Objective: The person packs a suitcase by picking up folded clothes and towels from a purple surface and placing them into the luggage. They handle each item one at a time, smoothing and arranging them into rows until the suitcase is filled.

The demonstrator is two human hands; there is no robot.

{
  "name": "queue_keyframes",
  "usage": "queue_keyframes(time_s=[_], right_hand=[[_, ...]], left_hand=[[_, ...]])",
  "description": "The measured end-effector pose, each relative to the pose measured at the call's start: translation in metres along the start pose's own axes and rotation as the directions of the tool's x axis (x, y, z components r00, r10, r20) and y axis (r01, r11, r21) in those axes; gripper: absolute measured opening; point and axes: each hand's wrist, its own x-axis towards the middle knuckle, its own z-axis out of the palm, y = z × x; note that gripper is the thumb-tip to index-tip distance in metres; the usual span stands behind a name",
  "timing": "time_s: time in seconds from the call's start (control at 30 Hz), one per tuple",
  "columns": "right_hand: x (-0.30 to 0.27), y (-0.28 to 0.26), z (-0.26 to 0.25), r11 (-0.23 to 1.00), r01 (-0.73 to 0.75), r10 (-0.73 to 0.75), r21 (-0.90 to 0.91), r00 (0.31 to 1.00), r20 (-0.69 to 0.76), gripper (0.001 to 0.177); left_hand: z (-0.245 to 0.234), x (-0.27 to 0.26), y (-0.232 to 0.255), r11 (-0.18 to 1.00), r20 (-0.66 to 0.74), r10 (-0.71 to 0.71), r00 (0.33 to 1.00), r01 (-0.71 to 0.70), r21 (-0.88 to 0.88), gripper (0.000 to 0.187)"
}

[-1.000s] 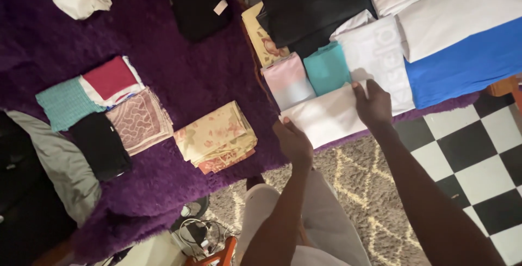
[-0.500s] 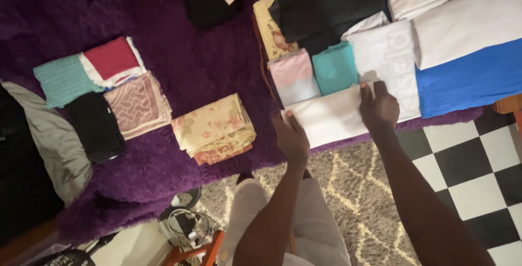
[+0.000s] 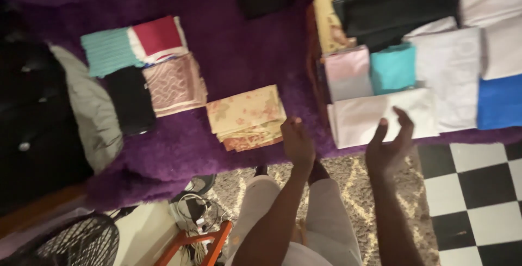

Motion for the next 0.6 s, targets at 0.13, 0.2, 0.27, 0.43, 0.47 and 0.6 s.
queue_keyframes(time_s=[0.13,0.2,0.27,0.43,0.47,0.6], right_hand=[[-0.047,-0.070,0.046,0.985,-0.141,0.120,0.101,0.975,0.189,0.028],[-0.066,-0.099,0.076,0.974,-0.172,0.129,0.146,0.956,0.264,0.023],[-0.080,-0.122,0.112,0.943,-0.232,0.138,0.240,0.925,0.353,0.024],[-0.102,-0.173,0.198,0.881,-0.308,0.094,0.360,0.858,0.505,0.024],[-0.104,-0.180,0.214,0.872,-0.323,0.092,0.368,0.846,0.525,0.023],[-0.112,-0.182,0.297,0.826,-0.454,0.173,0.336,0.769,0.615,0.025]], left_hand=[[-0.059,0.036,-0.038,0.991,-0.055,-0.130,0.990,0.128,-0.037,0.047],[-0.088,0.060,-0.065,0.991,-0.142,-0.120,0.982,0.112,-0.067,0.047],[-0.119,0.085,-0.096,0.990,-0.230,-0.102,0.968,0.076,-0.118,0.048],[-0.191,0.151,-0.183,0.911,-0.221,-0.308,0.925,0.220,-0.349,0.046],[-0.200,0.170,-0.201,0.834,-0.167,-0.408,0.897,0.292,-0.468,0.045],[-0.229,0.238,-0.270,0.663,-0.089,-0.257,0.962,0.108,-0.740,0.029]])
